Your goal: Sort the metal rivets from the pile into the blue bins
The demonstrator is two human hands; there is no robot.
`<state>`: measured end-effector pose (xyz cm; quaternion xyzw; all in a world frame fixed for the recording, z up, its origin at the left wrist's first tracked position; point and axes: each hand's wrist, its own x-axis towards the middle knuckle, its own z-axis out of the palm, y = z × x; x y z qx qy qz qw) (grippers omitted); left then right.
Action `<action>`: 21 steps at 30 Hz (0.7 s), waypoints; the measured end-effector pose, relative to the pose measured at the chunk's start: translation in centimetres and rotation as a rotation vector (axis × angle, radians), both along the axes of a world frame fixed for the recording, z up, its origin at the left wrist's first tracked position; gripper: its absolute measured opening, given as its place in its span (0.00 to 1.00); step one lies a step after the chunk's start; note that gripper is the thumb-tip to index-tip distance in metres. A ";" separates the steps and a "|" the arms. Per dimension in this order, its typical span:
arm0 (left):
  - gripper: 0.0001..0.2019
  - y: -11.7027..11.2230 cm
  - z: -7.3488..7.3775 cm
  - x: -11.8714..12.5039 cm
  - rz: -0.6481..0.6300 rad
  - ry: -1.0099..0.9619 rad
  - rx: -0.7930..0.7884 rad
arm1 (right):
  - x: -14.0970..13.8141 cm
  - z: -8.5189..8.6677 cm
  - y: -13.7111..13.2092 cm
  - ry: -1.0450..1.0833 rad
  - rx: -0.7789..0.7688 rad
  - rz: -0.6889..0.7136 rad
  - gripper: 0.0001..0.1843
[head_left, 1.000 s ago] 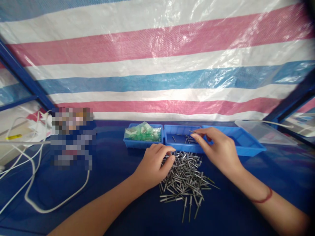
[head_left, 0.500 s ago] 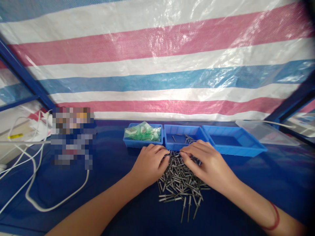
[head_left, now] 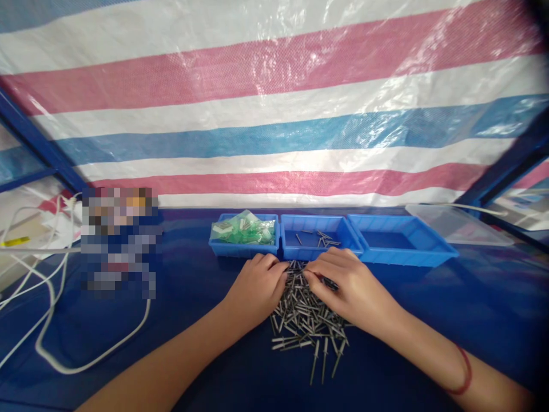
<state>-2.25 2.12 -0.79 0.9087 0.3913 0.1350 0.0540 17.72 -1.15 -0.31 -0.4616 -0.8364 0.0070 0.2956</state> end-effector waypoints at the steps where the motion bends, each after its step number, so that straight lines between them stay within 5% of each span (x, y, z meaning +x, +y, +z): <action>1: 0.14 0.1 -0.1 0.0 -0.003 -0.003 0.000 | 0.0 0.0 0.0 0.001 -0.006 0.000 0.13; 16: 0.15 0.5 -0.4 -0.2 -0.010 -0.110 -0.088 | -0.4 -0.3 0.1 -0.028 -0.075 -0.011 0.12; 21: 0.16 0.6 0.8 -0.8 -0.037 -0.076 -0.070 | -0.2 -0.4 0.2 -0.031 -0.059 -0.006 0.11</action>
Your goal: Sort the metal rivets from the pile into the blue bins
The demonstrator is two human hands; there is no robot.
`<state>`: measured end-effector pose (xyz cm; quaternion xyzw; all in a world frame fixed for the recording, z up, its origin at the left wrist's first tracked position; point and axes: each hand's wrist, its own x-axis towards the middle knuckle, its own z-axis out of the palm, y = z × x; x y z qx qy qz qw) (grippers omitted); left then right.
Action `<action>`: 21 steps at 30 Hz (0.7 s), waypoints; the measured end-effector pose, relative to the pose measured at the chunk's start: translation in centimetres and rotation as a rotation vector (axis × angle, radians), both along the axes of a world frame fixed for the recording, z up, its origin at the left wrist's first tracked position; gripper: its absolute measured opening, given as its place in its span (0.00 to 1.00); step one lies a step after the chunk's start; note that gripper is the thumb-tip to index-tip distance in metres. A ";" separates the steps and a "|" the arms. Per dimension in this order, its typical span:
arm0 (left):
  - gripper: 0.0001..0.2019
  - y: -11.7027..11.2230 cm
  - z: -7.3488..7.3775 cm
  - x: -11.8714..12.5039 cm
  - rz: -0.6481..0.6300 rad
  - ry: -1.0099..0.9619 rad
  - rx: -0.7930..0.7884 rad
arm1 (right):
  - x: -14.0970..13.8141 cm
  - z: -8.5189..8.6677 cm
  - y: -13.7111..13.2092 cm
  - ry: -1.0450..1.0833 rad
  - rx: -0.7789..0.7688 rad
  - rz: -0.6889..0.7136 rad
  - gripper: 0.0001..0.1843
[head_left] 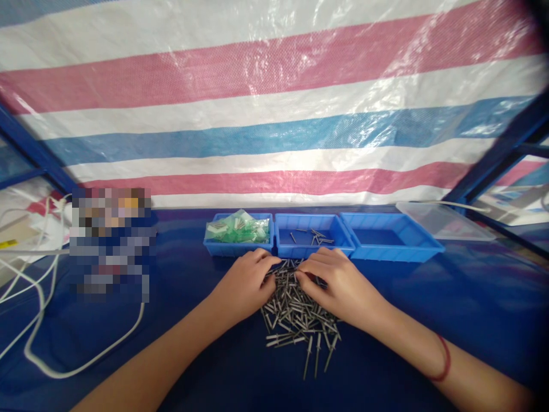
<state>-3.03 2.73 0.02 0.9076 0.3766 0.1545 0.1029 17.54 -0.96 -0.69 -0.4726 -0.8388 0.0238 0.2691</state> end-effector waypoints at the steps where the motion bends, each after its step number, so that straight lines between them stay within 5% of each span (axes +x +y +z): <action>1: 0.16 0.0 0.4 -0.2 0.002 0.031 0.012 | 0.0 0.0 0.0 -0.004 0.001 0.001 0.11; 10: 0.14 1.0 1.9 -2.0 0.019 0.245 -0.060 | -0.1 0.3 -0.3 -0.004 0.010 0.013 0.12; 21: 0.07 0.8 2.7 -1.8 -0.008 0.079 -0.085 | -0.4 0.1 -0.4 0.093 0.020 0.029 0.07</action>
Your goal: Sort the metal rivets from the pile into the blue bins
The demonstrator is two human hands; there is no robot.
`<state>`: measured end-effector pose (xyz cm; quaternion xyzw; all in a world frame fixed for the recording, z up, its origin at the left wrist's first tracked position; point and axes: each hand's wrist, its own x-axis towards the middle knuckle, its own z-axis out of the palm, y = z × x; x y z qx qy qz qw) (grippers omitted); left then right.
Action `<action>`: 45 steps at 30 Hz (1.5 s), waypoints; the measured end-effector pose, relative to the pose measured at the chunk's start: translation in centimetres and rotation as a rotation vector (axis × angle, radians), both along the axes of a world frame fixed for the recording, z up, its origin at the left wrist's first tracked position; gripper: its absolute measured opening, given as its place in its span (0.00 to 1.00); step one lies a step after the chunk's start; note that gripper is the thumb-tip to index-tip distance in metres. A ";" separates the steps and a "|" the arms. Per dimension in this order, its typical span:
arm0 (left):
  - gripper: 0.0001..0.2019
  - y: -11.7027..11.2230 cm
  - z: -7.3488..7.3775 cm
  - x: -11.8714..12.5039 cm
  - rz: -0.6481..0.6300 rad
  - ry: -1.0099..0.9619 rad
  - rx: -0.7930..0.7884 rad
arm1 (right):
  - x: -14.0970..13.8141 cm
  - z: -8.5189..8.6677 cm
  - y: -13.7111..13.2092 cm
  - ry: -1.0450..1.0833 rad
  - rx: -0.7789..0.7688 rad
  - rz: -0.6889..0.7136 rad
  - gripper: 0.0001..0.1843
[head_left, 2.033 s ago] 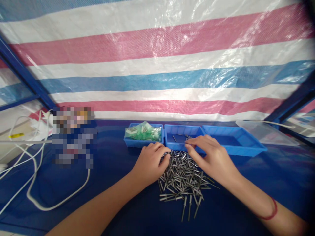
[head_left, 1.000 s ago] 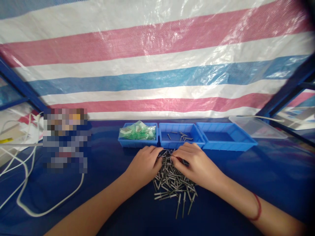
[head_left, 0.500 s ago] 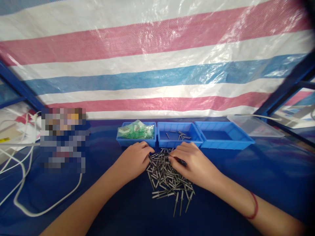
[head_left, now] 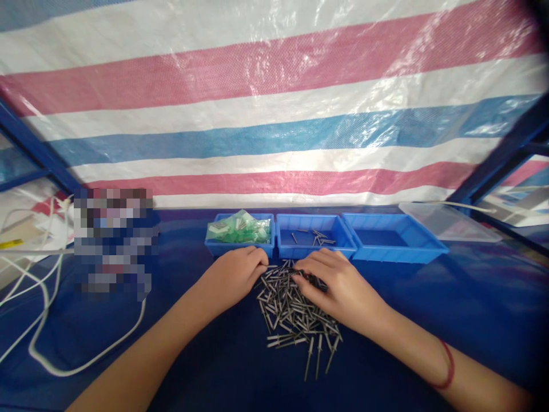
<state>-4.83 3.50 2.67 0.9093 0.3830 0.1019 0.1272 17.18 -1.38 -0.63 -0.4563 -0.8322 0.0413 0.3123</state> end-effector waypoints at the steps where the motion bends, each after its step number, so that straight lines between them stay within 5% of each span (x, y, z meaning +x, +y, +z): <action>1: 0.07 -0.3 0.1 0.3 -0.014 -0.054 -0.007 | -0.1 0.1 -0.1 0.055 0.015 0.003 0.07; 6: 0.04 -2.0 -0.1 2.0 -0.024 -0.283 -0.098 | -0.6 0.6 -0.8 0.297 -0.010 0.027 0.08; 13: 0.09 -2.9 -1.1 3.1 0.019 -0.335 -0.140 | -1.1 0.7 -1.3 0.387 -0.023 0.011 0.08; 20: 0.11 -2.9 -1.4 3.1 -0.046 -0.297 -0.143 | -1.0 0.7 -1.4 0.367 0.004 0.082 0.06; 27: 0.09 -2.4 -1.3 2.8 0.056 -0.343 -0.084 | -0.1 0.6 -0.5 0.146 0.113 0.051 0.09; 31: 0.10 -2.1 -0.8 2.5 0.086 -0.328 -0.048 | 1.0 0.5 0.5 0.005 0.176 -0.023 0.11; 39: 0.10 -0.6 0.1 0.6 0.027 -0.103 0.056 | 4.5 -0.1 3.5 -0.134 0.278 -0.457 0.15; 45: 0.09 -0.8 -0.6 1.0 -0.143 -0.067 0.038 | 3.0 0.5 2.1 -0.093 0.209 -0.348 0.15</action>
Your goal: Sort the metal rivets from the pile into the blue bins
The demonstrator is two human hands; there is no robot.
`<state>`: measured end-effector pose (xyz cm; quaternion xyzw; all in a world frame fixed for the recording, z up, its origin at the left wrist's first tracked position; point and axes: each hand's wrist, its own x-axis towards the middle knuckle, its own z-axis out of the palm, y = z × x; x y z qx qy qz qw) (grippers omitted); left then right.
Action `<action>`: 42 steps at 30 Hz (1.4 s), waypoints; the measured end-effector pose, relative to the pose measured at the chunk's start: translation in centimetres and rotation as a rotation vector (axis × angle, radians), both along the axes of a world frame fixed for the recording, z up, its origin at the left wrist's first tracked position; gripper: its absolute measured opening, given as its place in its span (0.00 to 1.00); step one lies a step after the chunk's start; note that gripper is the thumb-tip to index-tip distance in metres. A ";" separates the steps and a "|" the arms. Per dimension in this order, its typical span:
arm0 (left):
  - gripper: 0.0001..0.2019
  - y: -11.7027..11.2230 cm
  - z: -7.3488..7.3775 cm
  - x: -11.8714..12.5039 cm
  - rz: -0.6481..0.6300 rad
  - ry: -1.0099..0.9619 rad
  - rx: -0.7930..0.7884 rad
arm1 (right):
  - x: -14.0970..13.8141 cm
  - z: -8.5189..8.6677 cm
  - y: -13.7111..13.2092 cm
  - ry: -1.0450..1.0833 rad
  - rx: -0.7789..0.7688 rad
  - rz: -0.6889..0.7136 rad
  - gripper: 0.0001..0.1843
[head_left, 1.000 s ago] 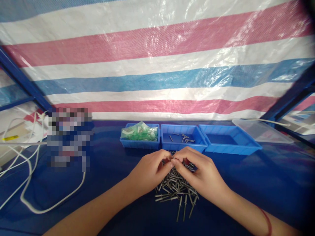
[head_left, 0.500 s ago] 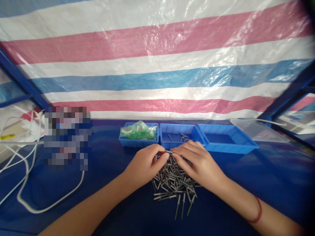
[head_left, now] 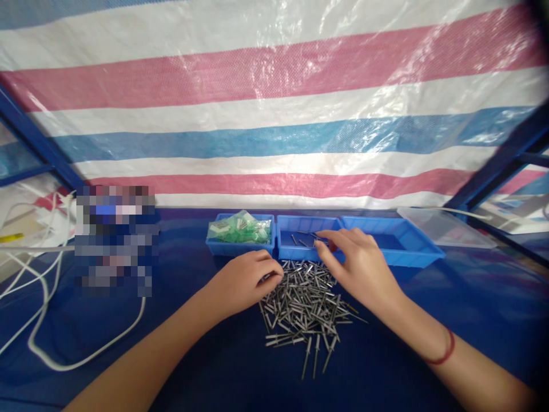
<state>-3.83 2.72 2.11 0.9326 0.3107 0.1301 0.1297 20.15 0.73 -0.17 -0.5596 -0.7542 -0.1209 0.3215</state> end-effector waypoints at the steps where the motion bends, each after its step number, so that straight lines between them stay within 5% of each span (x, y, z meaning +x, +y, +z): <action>1: 0.10 -0.1 -0.2 0.2 -0.022 0.002 0.000 | -0.4 0.0 -0.4 0.004 -0.019 0.032 0.15; 11: 0.10 -0.3 -1.7 1.0 -0.007 0.035 0.059 | -2.2 -0.4 -1.6 0.029 -0.154 0.210 0.10; 19: 0.07 0.0 -2.1 1.2 -0.046 -0.090 -0.046 | -2.7 -0.5 -2.0 0.066 -0.222 0.270 0.08; 32: 0.05 -1.0 -2.4 2.1 0.206 -0.490 -0.265 | -3.3 -0.4 -2.4 0.388 -0.282 0.412 0.08; 42: 0.10 -1.2 -1.6 2.0 0.090 -0.341 -0.169 | -3.2 0.0 -2.5 0.513 -0.281 0.375 0.07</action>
